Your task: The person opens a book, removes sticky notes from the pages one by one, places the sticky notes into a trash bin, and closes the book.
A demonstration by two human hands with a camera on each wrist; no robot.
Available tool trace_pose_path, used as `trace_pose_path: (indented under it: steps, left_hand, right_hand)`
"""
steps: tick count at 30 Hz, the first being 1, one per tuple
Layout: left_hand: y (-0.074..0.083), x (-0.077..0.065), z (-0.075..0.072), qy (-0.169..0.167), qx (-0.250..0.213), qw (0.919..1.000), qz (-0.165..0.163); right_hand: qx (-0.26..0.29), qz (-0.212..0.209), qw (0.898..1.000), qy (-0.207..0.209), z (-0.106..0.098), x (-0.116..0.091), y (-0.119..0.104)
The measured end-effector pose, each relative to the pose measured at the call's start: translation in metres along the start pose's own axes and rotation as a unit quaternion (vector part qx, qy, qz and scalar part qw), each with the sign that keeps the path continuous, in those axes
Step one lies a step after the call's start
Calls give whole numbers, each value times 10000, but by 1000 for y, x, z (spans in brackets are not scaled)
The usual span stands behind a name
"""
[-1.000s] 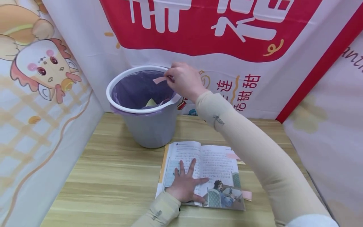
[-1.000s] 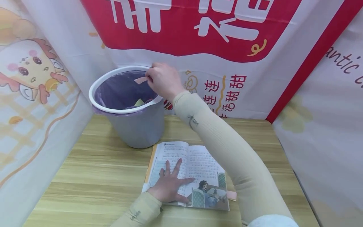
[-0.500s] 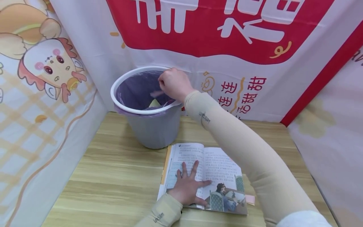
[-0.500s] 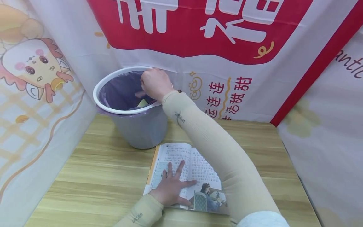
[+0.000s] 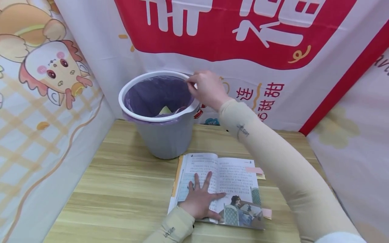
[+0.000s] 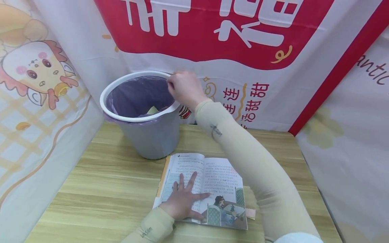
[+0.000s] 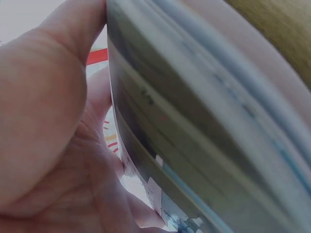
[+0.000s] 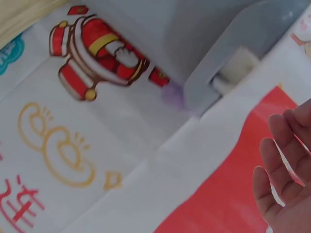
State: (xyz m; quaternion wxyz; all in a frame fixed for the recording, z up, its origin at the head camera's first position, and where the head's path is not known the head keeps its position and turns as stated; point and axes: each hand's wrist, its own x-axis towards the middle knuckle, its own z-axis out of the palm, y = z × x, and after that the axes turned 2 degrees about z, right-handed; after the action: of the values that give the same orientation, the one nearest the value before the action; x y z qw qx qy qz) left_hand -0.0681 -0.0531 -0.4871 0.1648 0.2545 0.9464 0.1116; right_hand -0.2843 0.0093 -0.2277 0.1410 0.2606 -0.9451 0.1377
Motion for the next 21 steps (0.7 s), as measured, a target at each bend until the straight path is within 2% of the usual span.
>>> trace_pose_path:
  steps: [7,12,17,21]
  left_hand:
    - [-3,-1,1,-15,-47,10000,-20]
    - [-2,0,3,-19,-109,9999,-69]
    - [1,0,1,-30,-89,9999,-108]
    - [3,1,0,-59,-36,9999,-111]
  right_hand:
    - [10,-158,9978,646,-7,-55,47]
    - [-146,-115,9967,785,-1,-101,81]
    - [-319,-305,9945,947,6,-143,109]
    - [-467,-368,9940,914,8,-171,127]
